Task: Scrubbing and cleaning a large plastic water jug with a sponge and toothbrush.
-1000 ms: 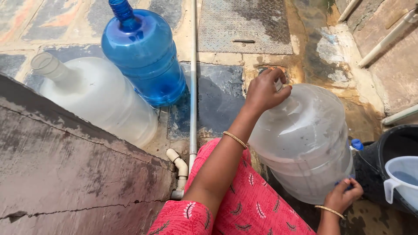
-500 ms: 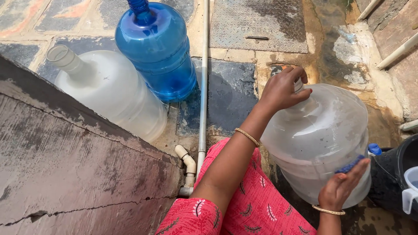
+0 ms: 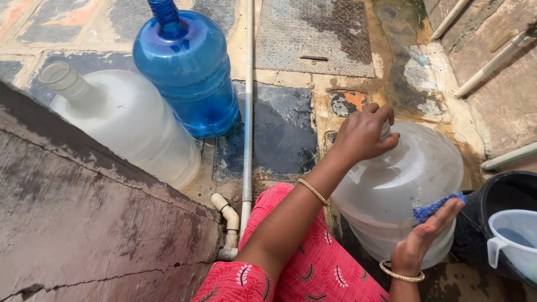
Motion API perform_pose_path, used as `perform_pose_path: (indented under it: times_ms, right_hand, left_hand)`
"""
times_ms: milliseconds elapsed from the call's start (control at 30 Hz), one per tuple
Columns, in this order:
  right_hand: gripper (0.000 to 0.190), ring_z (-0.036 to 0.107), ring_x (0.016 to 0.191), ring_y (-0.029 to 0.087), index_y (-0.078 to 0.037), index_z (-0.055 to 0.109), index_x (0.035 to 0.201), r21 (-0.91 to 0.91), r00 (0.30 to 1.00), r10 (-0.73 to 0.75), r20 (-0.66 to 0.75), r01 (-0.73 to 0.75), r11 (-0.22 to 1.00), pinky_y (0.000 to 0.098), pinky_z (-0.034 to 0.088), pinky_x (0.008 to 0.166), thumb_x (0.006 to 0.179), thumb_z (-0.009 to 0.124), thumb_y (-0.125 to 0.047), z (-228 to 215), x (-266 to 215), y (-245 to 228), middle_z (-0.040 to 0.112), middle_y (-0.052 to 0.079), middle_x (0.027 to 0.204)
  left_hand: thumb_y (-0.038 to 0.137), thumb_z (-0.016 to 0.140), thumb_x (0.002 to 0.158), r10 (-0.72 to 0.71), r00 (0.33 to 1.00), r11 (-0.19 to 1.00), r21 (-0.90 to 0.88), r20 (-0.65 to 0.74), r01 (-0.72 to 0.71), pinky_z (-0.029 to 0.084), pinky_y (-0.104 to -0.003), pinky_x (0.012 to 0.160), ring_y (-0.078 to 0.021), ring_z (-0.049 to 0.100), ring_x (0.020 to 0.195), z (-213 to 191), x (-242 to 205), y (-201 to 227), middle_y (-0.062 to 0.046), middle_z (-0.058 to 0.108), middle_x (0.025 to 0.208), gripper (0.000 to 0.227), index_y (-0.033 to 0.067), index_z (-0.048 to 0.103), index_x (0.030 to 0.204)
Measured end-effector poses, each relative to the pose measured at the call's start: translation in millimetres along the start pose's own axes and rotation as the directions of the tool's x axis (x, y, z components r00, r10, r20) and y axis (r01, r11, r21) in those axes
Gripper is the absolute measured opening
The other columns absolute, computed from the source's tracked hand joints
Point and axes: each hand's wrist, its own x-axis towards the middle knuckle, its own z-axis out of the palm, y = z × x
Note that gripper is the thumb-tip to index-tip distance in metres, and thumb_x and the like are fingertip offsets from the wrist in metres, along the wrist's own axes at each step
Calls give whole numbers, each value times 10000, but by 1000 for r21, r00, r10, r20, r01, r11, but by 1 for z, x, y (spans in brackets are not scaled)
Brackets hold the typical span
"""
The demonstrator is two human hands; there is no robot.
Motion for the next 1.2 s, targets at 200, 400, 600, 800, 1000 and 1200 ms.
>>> perform_pose_path:
  times_ms: [200,400,600,800,1000,1200]
  right_hand:
    - [862,20,1610,255,-143,131,1662,25,821,542,-179,-547,837,473,10,1266,994,133,-688,-45,-82,278,13,90,1739]
    - [921,42,1593,242,-62,91,1637,403,835,524,-164,-428,809,425,65,1265,1007,270,-710,-2,-25,143,27,103,1732]
    - [876,72,1643,383,-19,127,1649,-167,982,-168,-91,151,974,521,53,1343,1079,175,-683,30,-27,7,102,209,1742]
    - [939,140,1597,313,-79,186,1633,120,878,404,-256,-386,915,468,118,1278,979,234,-751,-5,-44,202,162,155,1720]
    - [931,133,1596,279,-100,184,1639,491,837,521,-168,-388,780,444,100,1277,978,284,-747,-1,-21,133,153,120,1720]
    - [949,40,1645,344,-51,139,1661,-242,979,-205,-11,196,950,529,-29,1335,1006,92,-737,40,-42,-8,113,133,1759]
  left_hand:
    - [320,794,771,23,999,992,-126,-46,-29,541,-437,708,-283,695,793,-24,-10,-16,-81,664,915,300,129,642,946]
    - [287,817,758,22,998,997,-78,-50,-26,538,-461,699,-314,691,791,-26,-2,3,-91,669,911,285,116,658,921]
    - [296,822,764,17,998,1000,10,-55,-17,539,-475,711,-336,692,796,-29,-2,-1,-114,668,928,316,98,663,952]
    - [326,819,772,-11,999,1000,-20,-42,10,548,-457,722,-312,706,772,-39,-8,-10,-111,692,921,339,95,671,970]
    - [345,832,722,-9,999,996,-84,53,14,569,-413,675,-273,738,731,-50,-8,15,-114,731,871,370,92,707,962]
    - [337,822,741,-16,998,997,-75,54,20,578,-396,666,-254,736,701,-47,-7,9,-109,730,869,356,76,708,955]
